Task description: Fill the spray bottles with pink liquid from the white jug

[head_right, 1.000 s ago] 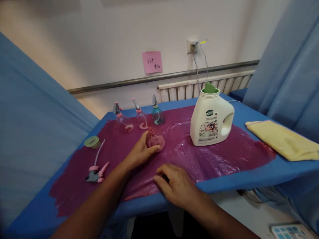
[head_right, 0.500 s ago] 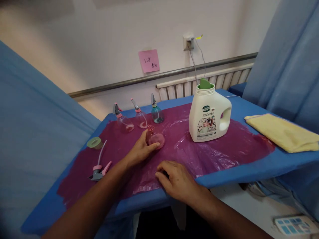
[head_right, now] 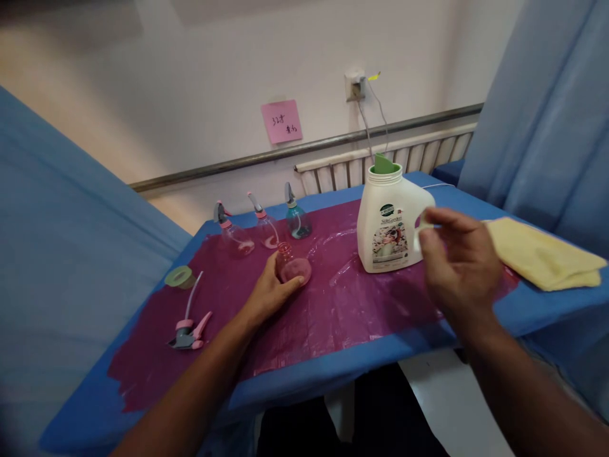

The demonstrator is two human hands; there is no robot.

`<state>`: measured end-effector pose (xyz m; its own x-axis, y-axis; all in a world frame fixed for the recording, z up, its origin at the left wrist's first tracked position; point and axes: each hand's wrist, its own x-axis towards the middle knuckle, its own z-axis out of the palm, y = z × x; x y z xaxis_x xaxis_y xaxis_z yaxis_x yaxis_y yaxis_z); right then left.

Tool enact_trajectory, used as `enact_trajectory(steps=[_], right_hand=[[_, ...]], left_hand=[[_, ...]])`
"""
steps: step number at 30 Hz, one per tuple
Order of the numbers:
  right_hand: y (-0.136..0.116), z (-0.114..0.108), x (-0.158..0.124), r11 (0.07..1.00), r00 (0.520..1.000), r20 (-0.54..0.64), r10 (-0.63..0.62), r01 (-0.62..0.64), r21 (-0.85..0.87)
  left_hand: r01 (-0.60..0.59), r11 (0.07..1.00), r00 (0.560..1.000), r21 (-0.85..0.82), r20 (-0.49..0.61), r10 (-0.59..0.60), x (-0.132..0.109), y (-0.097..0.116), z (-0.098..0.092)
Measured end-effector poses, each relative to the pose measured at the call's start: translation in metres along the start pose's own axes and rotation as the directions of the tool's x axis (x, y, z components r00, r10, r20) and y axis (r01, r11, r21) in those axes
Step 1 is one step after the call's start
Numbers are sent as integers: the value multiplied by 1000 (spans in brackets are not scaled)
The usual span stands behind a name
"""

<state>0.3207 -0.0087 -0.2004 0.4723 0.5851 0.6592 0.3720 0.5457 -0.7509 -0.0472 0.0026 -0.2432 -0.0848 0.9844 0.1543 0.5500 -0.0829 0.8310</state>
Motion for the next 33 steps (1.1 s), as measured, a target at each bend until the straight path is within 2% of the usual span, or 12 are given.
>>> enact_trajectory(steps=[1,2,4,6,9,13,20,24,28,33], right_hand=[[16,-1,13,1000,999,-48,-19,18,-20],[33,-1,25,999,999,-44,-15,13,-43],[66,3,43,992,994,59,88,-82,-93],[90,10,56,977,959,189,211,-203,-62],[104,19,70,951,899,312,308,-290,-105],[102,23,85,936,894,306,327,-260,-239],[94,27,103,920,919,280,276,-169,-354],[82,28,115,887,932,301,204,-46,-459],[68,34,125,881,936,322,143,28,-473],[49,55,130,887,935,339,105,65,-456]], left_hand=[[12,1000,1000,7,5,-12,0,0,0],[26,1000,1000,14,8,-26,1,0,0],[46,999,999,16,7,-46,2,1,1],[48,999,999,-9,-6,-48,2,2,2],[47,997,998,-65,-43,-50,3,2,4],[32,993,995,-110,-92,-42,-1,3,-2],[56,992,988,-114,-138,-72,-21,13,-36],[70,990,983,-119,-160,-89,-31,8,-52],[110,991,979,-81,-162,-122,-40,4,-61],[93,992,980,-79,-167,-106,-40,3,-62]])
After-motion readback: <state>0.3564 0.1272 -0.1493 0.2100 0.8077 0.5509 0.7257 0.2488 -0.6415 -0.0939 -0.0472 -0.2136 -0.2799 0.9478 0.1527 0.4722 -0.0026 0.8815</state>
